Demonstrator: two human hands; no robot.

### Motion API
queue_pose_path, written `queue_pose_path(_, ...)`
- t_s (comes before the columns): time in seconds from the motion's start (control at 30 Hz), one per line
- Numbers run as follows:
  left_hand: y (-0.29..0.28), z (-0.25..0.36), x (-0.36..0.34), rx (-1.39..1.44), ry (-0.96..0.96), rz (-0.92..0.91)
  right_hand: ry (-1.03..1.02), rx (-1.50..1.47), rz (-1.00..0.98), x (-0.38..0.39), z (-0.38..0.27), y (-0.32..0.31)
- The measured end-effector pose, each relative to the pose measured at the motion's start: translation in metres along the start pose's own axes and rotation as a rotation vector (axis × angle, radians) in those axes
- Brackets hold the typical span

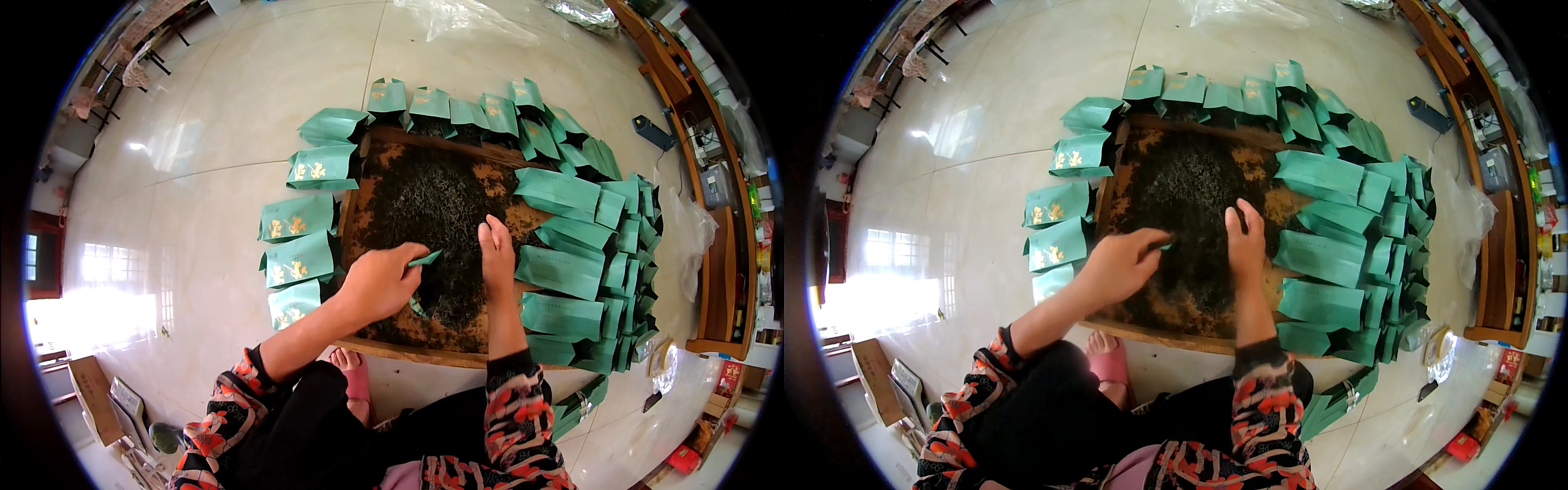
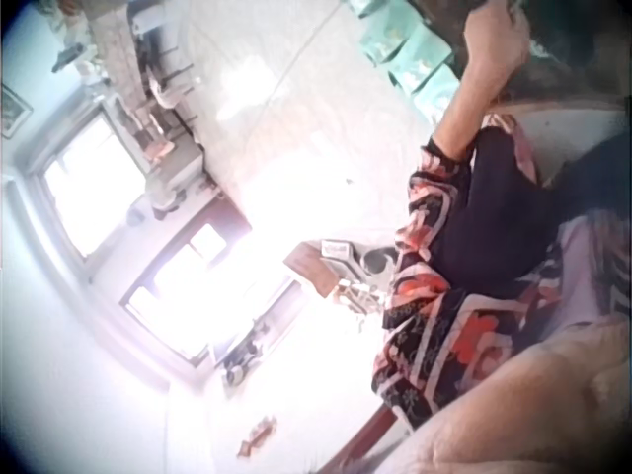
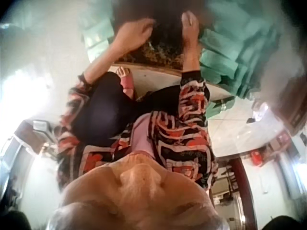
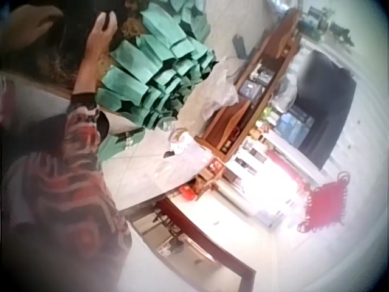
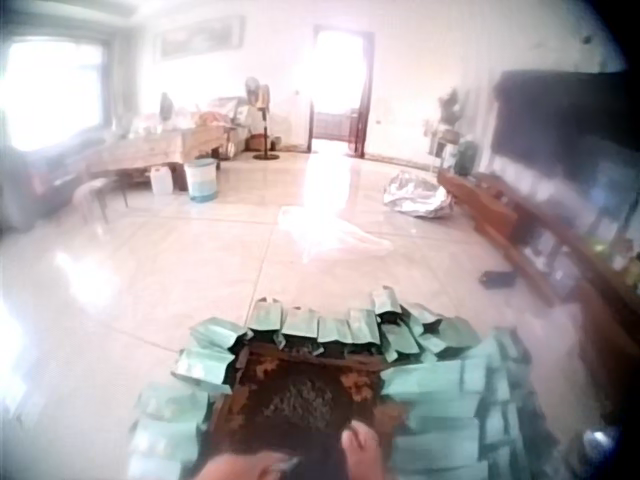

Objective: The person scoops loose tea leaves from a wooden tray into small green paper packets by hand. They fold the top of each packet to seal it and place the finished packet on a growing stack to the right.

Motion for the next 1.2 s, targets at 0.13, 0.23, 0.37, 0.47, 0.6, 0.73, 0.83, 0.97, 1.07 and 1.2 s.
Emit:
queue_pose_path(0.13, 0.002, -0.004, 0.012, 0.065, -0.023, -0.073, -0.009, 0.457, 0.095, -0.052, 0.052, -0.016)
queue_pose_path(0.23, 0.006, -0.004, 0.019, 0.091, 0.002, -0.077, 0.055, 0.466, -0.007, -0.087, 0.049, 0.000)
queue_pose_path(0.37, 0.013, -0.008, 0.024, 0.146, 0.008, -0.133, 0.063, 0.565, -0.375, -0.094, 0.049, 0.048)
queue_pose_path(0.47, 0.015, -0.016, 0.027, 0.149, 0.024, -0.087, -0.071, 0.834, -0.460, -0.051, 0.044, 0.073)
queue_pose_path(0.6, 0.016, -0.014, 0.029, 0.118, 0.001, -0.109, -0.127, 0.871, -0.362, 0.000, 0.037, 0.072)
queue_pose_path(0.73, 0.017, -0.012, 0.032, 0.080, 0.010, -0.097, 0.101, 0.481, -0.249, 0.021, 0.048, 0.044)
queue_pose_path(0.83, 0.016, -0.011, 0.034, 0.092, -0.012, -0.067, 0.534, -0.280, -0.064, 0.036, 0.033, 0.027)
queue_pose_path(0.97, 0.014, 0.000, 0.032, 0.027, -0.017, 0.029, 0.750, -1.051, -0.173, 0.033, 0.047, 0.008)
queue_pose_path(1.07, 0.009, 0.002, 0.033, -0.006, -0.030, 0.138, 0.671, -1.292, -0.240, 0.033, 0.020, 0.016)
queue_pose_path(1.2, 0.006, 0.010, 0.030, -0.048, 0.199, 0.307, 0.641, -1.411, -0.299, 0.036, -0.005, 0.021)
Point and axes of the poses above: each hand's wrist, its own x-axis away from the middle knuckle, its own y-axis out of the palm, z = x × y, the point moved 5 cm from there along -x, towards the middle knuckle, and after that the axes turned 15 degrees about -x, right-handed, at the moved point
